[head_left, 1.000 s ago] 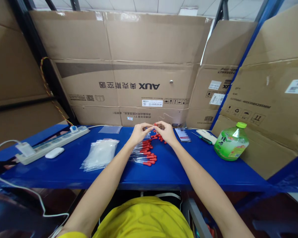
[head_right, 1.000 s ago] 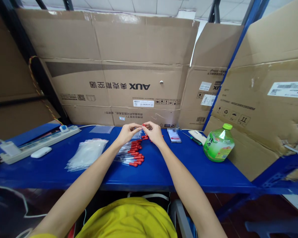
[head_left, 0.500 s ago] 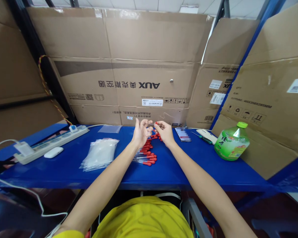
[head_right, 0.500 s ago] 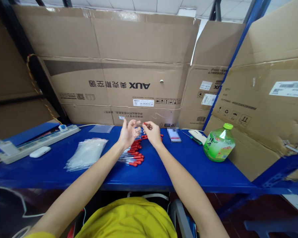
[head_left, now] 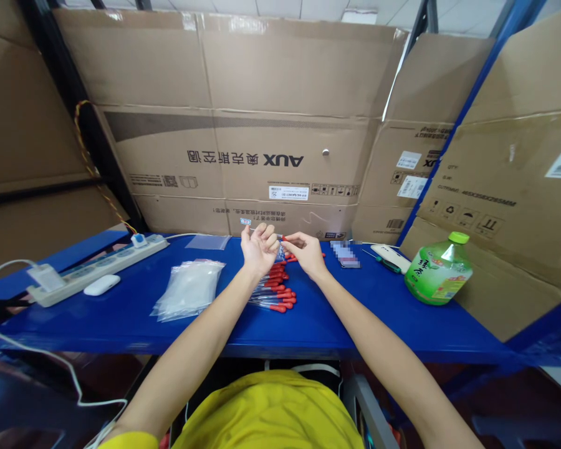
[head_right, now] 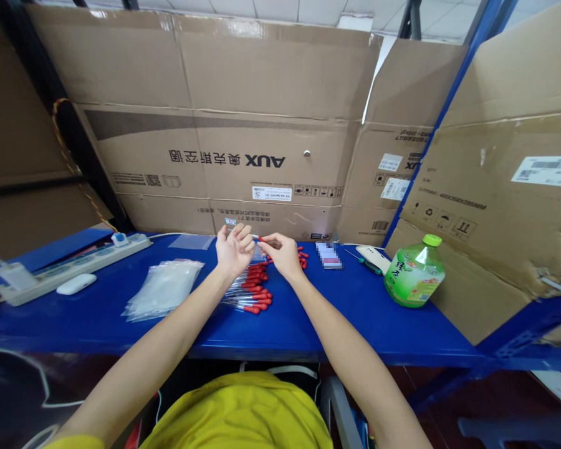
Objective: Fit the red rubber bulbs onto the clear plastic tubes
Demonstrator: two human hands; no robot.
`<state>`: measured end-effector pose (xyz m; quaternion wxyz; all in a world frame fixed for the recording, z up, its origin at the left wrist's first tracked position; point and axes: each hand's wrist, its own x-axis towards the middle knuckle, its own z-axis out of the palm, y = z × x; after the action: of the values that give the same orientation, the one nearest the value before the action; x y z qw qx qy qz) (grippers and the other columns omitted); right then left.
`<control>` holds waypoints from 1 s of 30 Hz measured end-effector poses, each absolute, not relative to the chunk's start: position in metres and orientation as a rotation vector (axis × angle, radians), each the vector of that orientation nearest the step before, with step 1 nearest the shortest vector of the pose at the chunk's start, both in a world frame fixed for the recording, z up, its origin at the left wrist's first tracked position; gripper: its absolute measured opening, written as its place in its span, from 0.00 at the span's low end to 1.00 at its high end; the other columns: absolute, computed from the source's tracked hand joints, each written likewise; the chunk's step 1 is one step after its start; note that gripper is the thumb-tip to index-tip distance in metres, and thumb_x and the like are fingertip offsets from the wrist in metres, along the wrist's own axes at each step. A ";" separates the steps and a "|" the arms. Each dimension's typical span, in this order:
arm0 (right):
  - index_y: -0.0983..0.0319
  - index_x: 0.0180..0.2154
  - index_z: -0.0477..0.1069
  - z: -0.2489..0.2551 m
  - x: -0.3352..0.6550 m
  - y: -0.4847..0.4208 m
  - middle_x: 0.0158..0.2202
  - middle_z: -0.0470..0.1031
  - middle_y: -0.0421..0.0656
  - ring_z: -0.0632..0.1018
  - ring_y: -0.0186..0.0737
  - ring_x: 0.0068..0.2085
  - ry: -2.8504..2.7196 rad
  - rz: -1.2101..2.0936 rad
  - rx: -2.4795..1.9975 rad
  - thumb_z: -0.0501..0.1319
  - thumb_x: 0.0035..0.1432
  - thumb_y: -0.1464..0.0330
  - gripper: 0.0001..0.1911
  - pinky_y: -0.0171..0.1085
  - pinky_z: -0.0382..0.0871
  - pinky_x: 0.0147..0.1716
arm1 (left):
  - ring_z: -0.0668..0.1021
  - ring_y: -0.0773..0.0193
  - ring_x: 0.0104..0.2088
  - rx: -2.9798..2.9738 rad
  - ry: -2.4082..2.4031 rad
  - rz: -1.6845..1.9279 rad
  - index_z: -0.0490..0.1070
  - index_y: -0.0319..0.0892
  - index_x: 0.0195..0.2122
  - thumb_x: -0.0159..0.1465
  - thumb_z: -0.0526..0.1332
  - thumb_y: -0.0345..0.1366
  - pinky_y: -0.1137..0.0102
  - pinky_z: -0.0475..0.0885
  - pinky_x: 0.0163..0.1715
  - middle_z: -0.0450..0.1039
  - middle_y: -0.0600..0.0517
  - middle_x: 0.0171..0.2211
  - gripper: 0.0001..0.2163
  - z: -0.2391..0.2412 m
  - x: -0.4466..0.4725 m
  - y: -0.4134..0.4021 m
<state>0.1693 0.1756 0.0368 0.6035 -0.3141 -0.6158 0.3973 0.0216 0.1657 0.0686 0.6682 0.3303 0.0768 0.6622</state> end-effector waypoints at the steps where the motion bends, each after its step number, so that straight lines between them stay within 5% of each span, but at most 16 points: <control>1: 0.58 0.33 0.78 0.037 0.169 0.174 0.29 0.82 0.43 0.82 0.45 0.30 -1.431 0.917 -0.725 0.75 0.45 0.51 0.20 0.44 0.80 0.35 | 0.48 0.72 0.16 0.736 0.176 1.493 0.50 0.43 0.26 0.76 0.40 0.48 0.74 0.52 0.15 0.48 0.57 0.22 0.22 0.069 0.022 0.166; 30: 0.60 0.32 0.78 0.040 0.165 0.163 0.25 0.80 0.42 0.81 0.42 0.26 -1.407 0.789 -0.696 0.74 0.49 0.51 0.20 0.40 0.77 0.29 | 0.49 0.73 0.12 0.513 0.099 1.429 0.45 0.44 0.25 0.74 0.44 0.49 0.72 0.43 0.15 0.47 0.59 0.19 0.21 0.075 0.028 0.159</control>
<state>0.1647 0.1626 0.0398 0.6384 -0.3051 -0.6164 0.3456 0.0280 0.1588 0.0753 0.7242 0.2324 0.0450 0.6477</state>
